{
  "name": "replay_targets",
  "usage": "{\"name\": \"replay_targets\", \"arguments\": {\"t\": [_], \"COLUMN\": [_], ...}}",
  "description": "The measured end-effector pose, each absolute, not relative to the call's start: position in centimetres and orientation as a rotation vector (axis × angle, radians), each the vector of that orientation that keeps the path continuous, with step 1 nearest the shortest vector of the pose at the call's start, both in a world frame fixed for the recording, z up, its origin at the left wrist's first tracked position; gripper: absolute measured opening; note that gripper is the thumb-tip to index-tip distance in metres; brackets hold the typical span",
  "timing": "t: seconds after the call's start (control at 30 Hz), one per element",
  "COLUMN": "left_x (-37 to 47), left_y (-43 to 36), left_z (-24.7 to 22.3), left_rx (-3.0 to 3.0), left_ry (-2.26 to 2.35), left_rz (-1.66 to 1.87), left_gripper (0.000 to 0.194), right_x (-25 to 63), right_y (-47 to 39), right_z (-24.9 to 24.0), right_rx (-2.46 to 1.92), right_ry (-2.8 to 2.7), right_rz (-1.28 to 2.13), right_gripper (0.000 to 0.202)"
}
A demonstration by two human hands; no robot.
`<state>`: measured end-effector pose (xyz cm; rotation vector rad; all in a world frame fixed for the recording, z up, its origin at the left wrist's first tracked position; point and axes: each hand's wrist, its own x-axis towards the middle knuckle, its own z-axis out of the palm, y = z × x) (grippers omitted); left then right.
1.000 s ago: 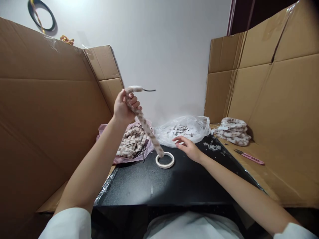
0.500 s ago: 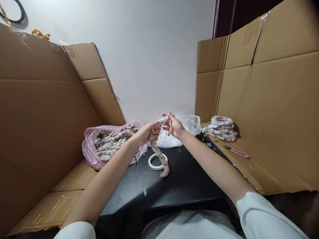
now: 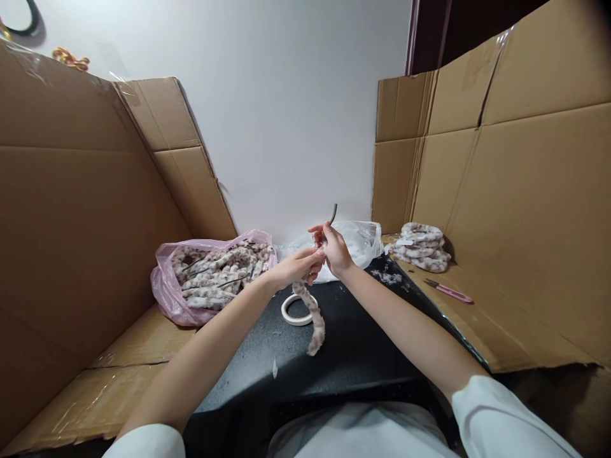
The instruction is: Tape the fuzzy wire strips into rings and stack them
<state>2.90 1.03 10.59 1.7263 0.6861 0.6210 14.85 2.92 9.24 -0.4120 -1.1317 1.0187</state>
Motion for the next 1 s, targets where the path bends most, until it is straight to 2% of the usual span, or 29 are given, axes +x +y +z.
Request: {"name": "replay_targets", "arguments": {"t": [0.27,0.47,0.67,0.8,1.0], "left_x": [2.8,1.9,0.8,0.2,-1.0], "left_y": [0.9,1.3,2.0,2.5,1.7], "left_z": [9.8,9.2,8.1,7.5,5.0], "left_rx": [1.617,1.464,1.53,1.56,1.532], "left_ry": [0.687,0.649,0.709,0.718,0.699], "left_rz": [0.851,0.734,0.644,0.51,0.261], "left_gripper": [0.035,0.031,0.035,0.037,0.032], "right_x": [16.7,18.4,20.0,21.4,23.8], "right_y": [2.9,2.7,4.1,5.0,6.6], "right_z": [8.3,8.0,7.8,7.9,7.7], "right_rx": [-0.478,-0.545,-0.541,-0.488,-0.461], "right_ry": [-1.211,-1.531,-1.159,-0.918,-0.709], "right_rz": [1.012,1.162,1.288,1.347,1.332], "right_gripper": [0.043,0.03,0.031,0.024,0.017]}}
